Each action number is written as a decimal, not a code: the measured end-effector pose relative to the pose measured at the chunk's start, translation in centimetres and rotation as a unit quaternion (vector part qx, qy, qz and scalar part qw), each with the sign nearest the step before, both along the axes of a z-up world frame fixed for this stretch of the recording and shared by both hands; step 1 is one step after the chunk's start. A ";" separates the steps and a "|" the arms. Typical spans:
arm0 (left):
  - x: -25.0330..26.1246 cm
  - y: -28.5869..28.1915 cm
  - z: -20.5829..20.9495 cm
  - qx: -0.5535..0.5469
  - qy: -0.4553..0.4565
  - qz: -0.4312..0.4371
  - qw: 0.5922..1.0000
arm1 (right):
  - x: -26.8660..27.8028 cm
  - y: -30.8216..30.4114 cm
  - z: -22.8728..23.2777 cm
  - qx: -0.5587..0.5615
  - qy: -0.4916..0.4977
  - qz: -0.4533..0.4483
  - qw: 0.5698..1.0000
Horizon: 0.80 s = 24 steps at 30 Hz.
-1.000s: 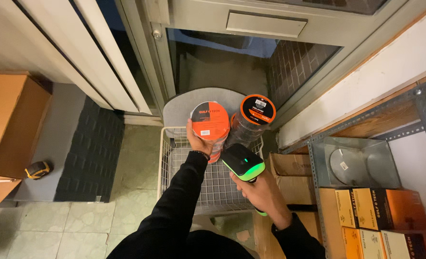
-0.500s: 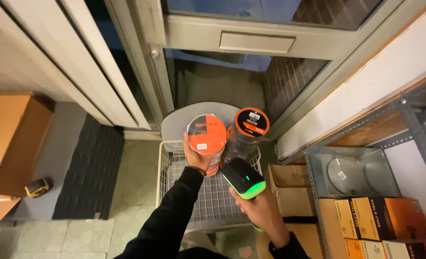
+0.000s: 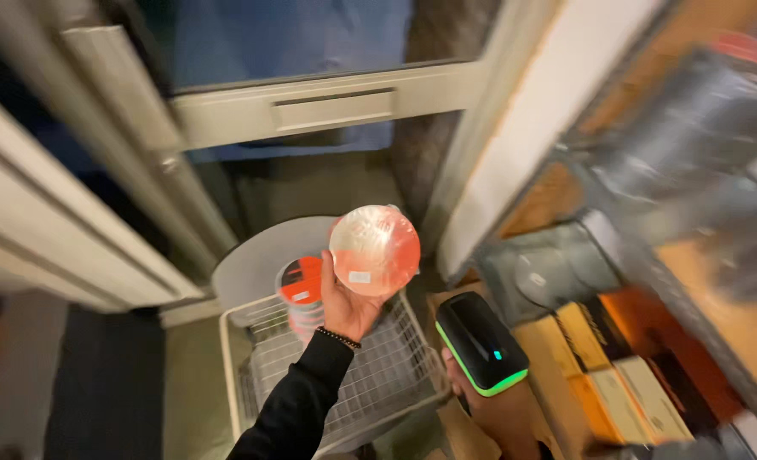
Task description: The person scans several rolls of tape using a handheld barcode scanner, picking them up from a wire basket and placing them onto a shelf one by one.
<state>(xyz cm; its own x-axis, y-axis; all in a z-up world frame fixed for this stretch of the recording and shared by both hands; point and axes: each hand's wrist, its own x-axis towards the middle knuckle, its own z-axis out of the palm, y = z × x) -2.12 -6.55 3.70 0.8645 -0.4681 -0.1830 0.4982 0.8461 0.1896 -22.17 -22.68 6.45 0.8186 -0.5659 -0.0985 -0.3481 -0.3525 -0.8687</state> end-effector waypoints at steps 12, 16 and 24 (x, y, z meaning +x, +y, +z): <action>-11.2 -18.8 6.8 -0.105 -0.097 -0.219 0.965 | -14.2 -15.8 1.2 0.088 -0.262 -0.106 0.955; -15.6 -24.5 8.0 -0.124 -0.126 -0.298 0.938 | -19.1 -18.9 6.7 0.019 -0.245 -0.176 0.953; -24.7 -33.9 12.2 -0.171 -0.115 -0.414 0.887 | -27.7 -25.8 13.6 -0.051 -0.318 -0.243 0.915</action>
<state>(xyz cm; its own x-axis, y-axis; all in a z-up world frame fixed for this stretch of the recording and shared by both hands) -26.81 -40.44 15.92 0.1958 -0.9537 0.2281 0.9566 0.2369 0.1696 -49.92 -48.52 20.06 0.3407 -0.8579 0.3847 0.0795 -0.3814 -0.9210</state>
